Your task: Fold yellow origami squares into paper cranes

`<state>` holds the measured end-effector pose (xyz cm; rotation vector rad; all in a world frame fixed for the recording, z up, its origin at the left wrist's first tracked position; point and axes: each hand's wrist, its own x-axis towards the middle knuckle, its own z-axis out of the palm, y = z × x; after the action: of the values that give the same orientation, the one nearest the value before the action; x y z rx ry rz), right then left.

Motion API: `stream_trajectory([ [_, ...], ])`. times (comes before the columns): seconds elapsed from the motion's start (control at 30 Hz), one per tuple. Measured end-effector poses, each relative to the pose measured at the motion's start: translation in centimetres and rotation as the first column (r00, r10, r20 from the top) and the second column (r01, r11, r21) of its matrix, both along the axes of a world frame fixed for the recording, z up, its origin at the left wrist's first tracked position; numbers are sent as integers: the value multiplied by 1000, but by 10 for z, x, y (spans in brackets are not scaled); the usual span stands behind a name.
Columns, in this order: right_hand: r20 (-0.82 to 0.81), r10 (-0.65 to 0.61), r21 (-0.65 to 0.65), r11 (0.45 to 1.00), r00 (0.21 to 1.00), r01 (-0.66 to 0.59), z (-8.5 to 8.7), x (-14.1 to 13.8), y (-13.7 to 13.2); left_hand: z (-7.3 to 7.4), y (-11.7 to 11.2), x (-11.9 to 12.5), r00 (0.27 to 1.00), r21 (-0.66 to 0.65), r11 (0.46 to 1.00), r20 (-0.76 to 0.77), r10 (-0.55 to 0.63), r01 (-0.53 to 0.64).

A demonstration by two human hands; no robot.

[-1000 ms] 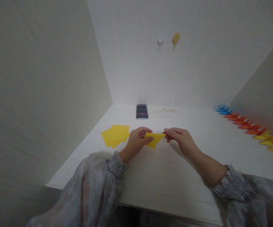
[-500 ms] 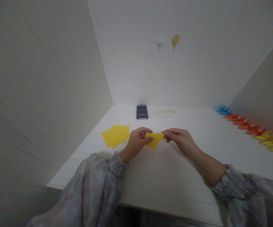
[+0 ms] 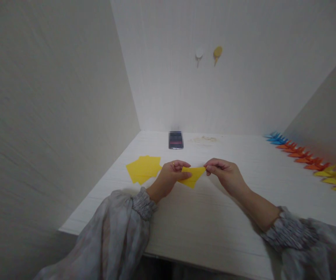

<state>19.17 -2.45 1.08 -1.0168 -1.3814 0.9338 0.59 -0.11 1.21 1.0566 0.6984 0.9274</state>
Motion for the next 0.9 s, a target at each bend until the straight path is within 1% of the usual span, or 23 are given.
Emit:
stream_trajectory([
  [0.1,7,-10,38,999,1000,10,0,1,-1,-1,0,0,1000,-6,1000,17,-16,16],
  [0.2,-25,-95,75,993,995,96,-1,2,0,-3,1,0,1000,1,1000,3,14,-14],
  [0.3,-29,-163,69,984,986,165,0,3,1,-5,3,-1,998,14,998,-32,56,-56],
  [0.37,-16,-157,35,987,988,157,1,2,1,-6,3,-1,997,33,997,-42,69,-68],
  [0.43,-3,-117,-12,993,993,117,4,-1,-1,-6,3,-1,996,52,996,-44,73,-70],
  [0.53,65,-53,-88,994,996,59,8,-6,-3,-6,3,0,996,79,995,-50,70,-66],
  [0.6,140,-39,-124,991,989,57,9,-8,-4,-6,3,0,997,93,994,-47,65,-60],
  [0.73,259,-113,-131,980,959,151,9,-9,-5,-7,3,1,997,110,992,-45,59,-54],
  [0.9,328,-210,-86,964,921,250,7,-12,-4,-8,3,2,993,144,987,-75,86,-74],
])
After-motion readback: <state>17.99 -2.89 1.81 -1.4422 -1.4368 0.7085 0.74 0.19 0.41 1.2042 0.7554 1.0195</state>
